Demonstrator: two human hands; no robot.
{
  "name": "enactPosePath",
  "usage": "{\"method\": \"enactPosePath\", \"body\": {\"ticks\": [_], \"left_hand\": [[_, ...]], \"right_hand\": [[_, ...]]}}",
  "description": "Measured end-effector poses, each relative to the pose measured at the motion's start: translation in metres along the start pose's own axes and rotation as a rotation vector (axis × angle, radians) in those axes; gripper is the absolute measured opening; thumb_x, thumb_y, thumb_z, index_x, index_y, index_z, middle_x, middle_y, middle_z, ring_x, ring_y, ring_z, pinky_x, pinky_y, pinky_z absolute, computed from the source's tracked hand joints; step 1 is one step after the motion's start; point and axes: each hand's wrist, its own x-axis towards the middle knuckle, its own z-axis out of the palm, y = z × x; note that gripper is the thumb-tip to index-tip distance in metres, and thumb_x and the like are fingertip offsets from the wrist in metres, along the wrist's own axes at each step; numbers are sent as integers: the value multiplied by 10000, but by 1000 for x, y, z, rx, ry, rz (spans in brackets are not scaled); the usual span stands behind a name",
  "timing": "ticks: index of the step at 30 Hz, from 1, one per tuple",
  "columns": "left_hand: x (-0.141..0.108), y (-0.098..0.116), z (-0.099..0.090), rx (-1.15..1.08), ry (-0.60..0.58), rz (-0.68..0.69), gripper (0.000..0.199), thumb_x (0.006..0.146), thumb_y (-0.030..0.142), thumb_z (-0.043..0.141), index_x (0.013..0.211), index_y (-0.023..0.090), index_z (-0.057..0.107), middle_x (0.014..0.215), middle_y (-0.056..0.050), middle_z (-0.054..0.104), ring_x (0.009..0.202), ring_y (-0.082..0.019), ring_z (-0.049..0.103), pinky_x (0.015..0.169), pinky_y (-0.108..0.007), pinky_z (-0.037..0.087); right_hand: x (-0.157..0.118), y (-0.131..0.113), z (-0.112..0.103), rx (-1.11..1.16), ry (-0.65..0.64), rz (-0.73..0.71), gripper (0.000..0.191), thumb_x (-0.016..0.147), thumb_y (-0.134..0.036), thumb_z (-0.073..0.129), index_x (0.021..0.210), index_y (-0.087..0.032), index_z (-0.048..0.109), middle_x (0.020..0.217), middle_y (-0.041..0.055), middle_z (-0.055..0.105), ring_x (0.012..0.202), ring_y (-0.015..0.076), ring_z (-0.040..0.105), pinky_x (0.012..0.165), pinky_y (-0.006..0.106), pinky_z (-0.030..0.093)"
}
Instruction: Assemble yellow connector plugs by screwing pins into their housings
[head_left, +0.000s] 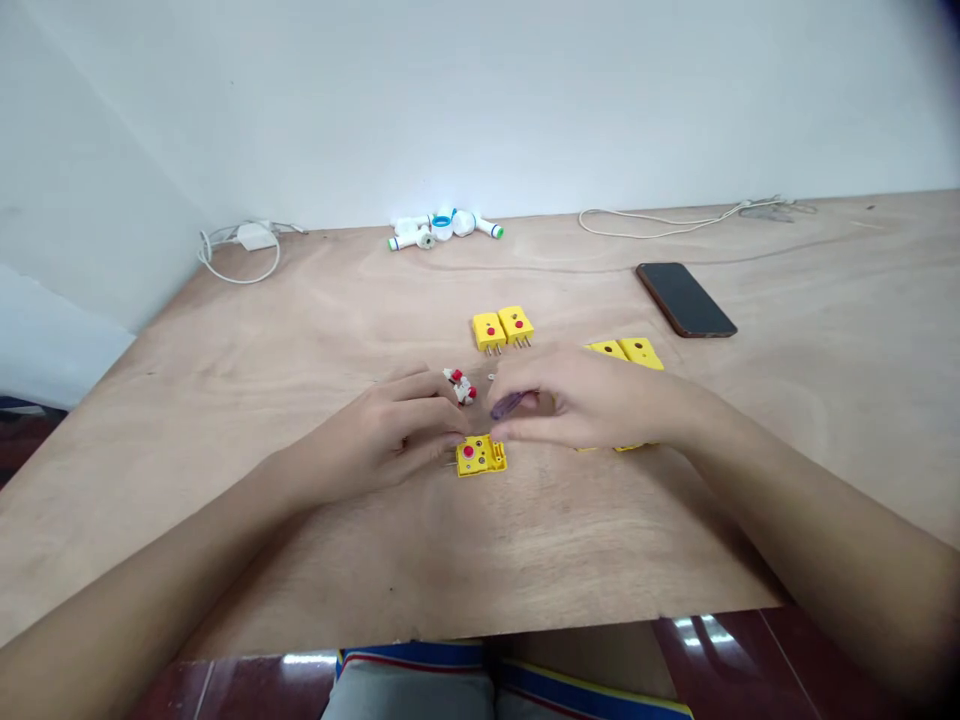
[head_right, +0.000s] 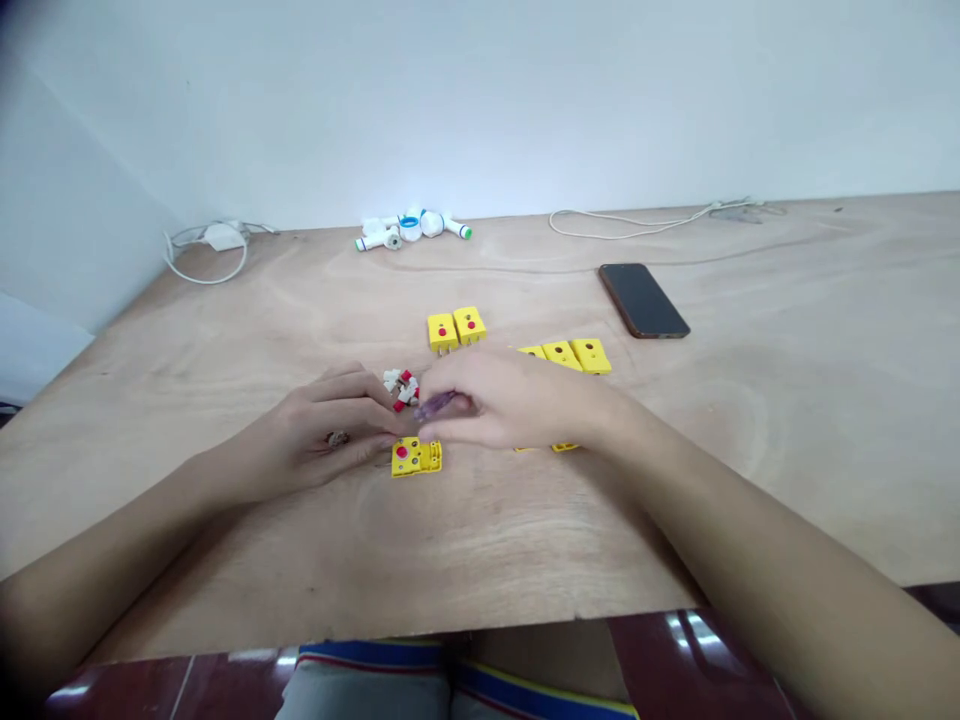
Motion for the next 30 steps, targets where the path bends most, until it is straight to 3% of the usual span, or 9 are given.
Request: {"method": "enactPosePath", "body": {"ticks": [4,9,16,21,23,26,28,30], "left_hand": [[0,-3,2,27,-52,10,159,1154,237,617,1189,252,772,1194,-89,781,1157,-230,710,1028,-383,567],[2,-4,2,52,-101,9,200,1177,261,564,1178,237,762,1171,-96,770,1122,-238,684,1013,-384,550],[3,-1,2,164,-164,2,234,1203,303,495,1166,234,715,1219,-102,757,1094,-243,666,948,-362,541],[1,-3,2,179,-135,1,191,1202,279,490,1188,237,675,1224,-97,732,1117,-236,661,966,-364,537],[1,-4,0,147,-89,-1,176,1191,232,487,1208,234,663,1221,-92,724,1126,-229,657,968,-358,536],[5,-2,-6,113,-15,-34,189,1173,180,482,1219,223,660,1190,-82,708,1099,-216,649,954,-350,536],[13,2,-11,133,-7,-70,168,1168,201,511,1189,217,677,1164,-77,703,1074,-218,642,943,-357,532],[27,7,-12,160,-61,-79,161,1159,221,535,1142,212,695,1146,-79,714,1083,-236,636,941,-373,527]], "right_hand": [[6,2,15,-27,-100,20,244,968,-419,866,1033,-195,795,993,46,764,953,238,677,838,363,455],[7,0,19,-4,-139,22,206,985,-369,855,1065,-186,808,1093,68,800,1063,264,720,934,397,494],[8,2,21,-1,-123,19,190,968,-368,871,1024,-203,796,1047,57,801,1011,255,728,902,380,505],[7,2,18,3,-105,-7,257,967,-440,870,1013,-198,794,1042,62,788,996,247,705,878,366,486],[6,2,12,31,-20,-8,313,1018,-503,801,970,-195,772,955,41,754,904,214,673,810,343,459],[2,5,2,35,294,67,441,1096,-549,665,826,-201,660,726,-24,577,685,149,510,686,326,362],[1,9,-3,-12,503,114,488,1114,-562,616,777,-212,573,688,-39,489,658,139,444,677,334,328],[0,14,-6,-72,616,151,494,1116,-562,595,767,-221,519,693,-38,476,672,143,437,691,344,319]]}}
